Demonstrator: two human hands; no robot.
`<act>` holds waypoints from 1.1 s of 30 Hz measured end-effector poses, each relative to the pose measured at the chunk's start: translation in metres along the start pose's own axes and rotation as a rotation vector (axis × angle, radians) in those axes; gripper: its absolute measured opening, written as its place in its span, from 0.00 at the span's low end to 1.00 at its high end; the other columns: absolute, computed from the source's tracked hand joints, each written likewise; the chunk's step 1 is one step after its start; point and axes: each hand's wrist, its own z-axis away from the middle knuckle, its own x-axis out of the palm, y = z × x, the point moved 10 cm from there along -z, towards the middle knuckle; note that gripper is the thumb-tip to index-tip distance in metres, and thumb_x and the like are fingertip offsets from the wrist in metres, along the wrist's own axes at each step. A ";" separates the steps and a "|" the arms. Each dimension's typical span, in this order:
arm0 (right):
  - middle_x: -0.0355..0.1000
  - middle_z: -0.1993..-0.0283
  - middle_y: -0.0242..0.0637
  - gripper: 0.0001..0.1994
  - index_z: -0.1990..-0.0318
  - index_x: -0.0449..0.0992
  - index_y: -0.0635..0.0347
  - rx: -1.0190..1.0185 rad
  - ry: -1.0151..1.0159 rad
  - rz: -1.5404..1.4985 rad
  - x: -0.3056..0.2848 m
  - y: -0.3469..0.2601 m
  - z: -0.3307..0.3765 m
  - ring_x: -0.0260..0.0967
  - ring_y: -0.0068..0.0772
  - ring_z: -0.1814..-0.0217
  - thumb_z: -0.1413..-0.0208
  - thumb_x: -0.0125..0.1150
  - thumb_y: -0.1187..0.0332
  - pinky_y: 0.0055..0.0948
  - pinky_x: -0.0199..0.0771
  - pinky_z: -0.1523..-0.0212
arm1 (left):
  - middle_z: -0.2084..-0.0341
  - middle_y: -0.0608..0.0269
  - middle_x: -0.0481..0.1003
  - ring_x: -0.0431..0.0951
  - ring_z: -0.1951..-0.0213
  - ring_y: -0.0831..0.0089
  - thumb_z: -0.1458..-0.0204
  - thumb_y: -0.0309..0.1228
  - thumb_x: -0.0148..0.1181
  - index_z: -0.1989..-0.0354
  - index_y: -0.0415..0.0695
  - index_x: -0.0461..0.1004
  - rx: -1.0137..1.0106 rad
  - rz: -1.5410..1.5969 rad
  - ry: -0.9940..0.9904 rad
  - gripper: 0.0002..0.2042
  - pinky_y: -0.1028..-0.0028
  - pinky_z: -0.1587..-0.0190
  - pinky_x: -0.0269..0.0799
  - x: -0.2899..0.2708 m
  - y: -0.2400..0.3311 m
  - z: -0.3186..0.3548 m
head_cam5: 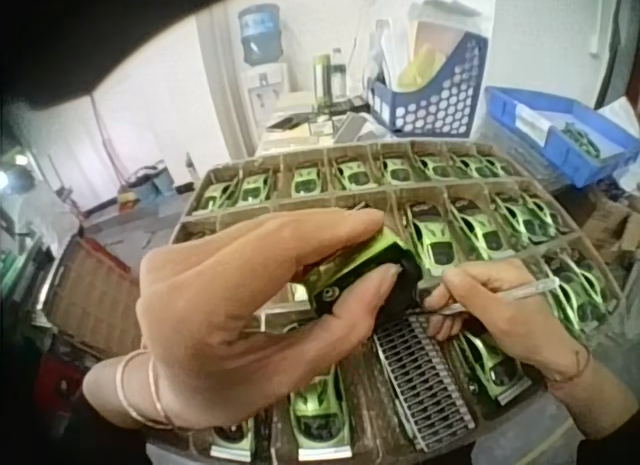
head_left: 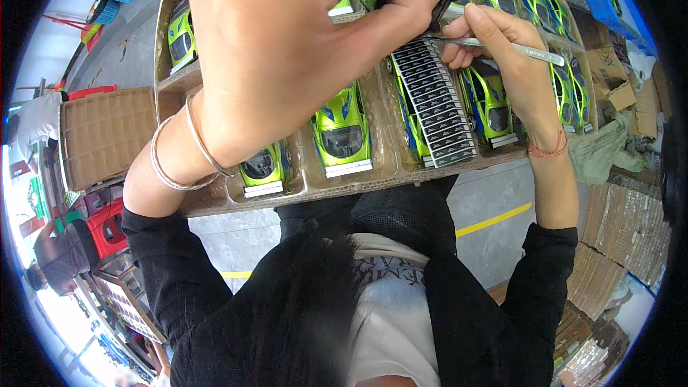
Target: Inspecting and refining green toy racing car components using tweezers.
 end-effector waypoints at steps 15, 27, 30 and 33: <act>0.69 0.75 0.41 0.17 0.64 0.70 0.59 -0.594 -0.034 -0.112 0.002 -0.103 0.055 0.68 0.33 0.72 0.30 0.39 0.59 0.72 0.55 0.38 | 0.62 0.60 0.82 0.82 0.61 0.75 0.58 0.21 0.74 0.53 0.38 0.78 0.230 0.051 -0.092 0.20 0.78 0.58 0.77 0.018 0.001 0.022; 0.70 0.73 0.46 0.20 0.62 0.70 0.64 -0.558 -0.006 -0.046 0.004 -0.101 0.058 0.68 0.36 0.71 0.28 0.33 0.60 0.64 0.64 0.40 | 0.63 0.58 0.82 0.83 0.64 0.72 0.60 0.21 0.74 0.54 0.38 0.79 0.296 0.040 -0.045 0.21 0.77 0.61 0.77 0.017 0.008 0.023; 0.70 0.72 0.47 0.20 0.62 0.70 0.64 -0.558 -0.011 -0.033 0.005 -0.101 0.058 0.68 0.36 0.71 0.28 0.33 0.59 0.63 0.65 0.41 | 0.63 0.57 0.82 0.83 0.64 0.71 0.60 0.21 0.74 0.54 0.38 0.79 0.288 0.039 -0.052 0.20 0.77 0.62 0.77 0.018 0.007 0.023; 0.70 0.72 0.48 0.20 0.62 0.70 0.64 -0.560 -0.002 -0.045 0.004 -0.102 0.058 0.68 0.36 0.71 0.28 0.33 0.59 0.63 0.65 0.41 | 0.64 0.57 0.82 0.83 0.64 0.71 0.59 0.21 0.74 0.54 0.38 0.79 0.305 0.040 -0.041 0.20 0.77 0.62 0.77 0.016 0.009 0.023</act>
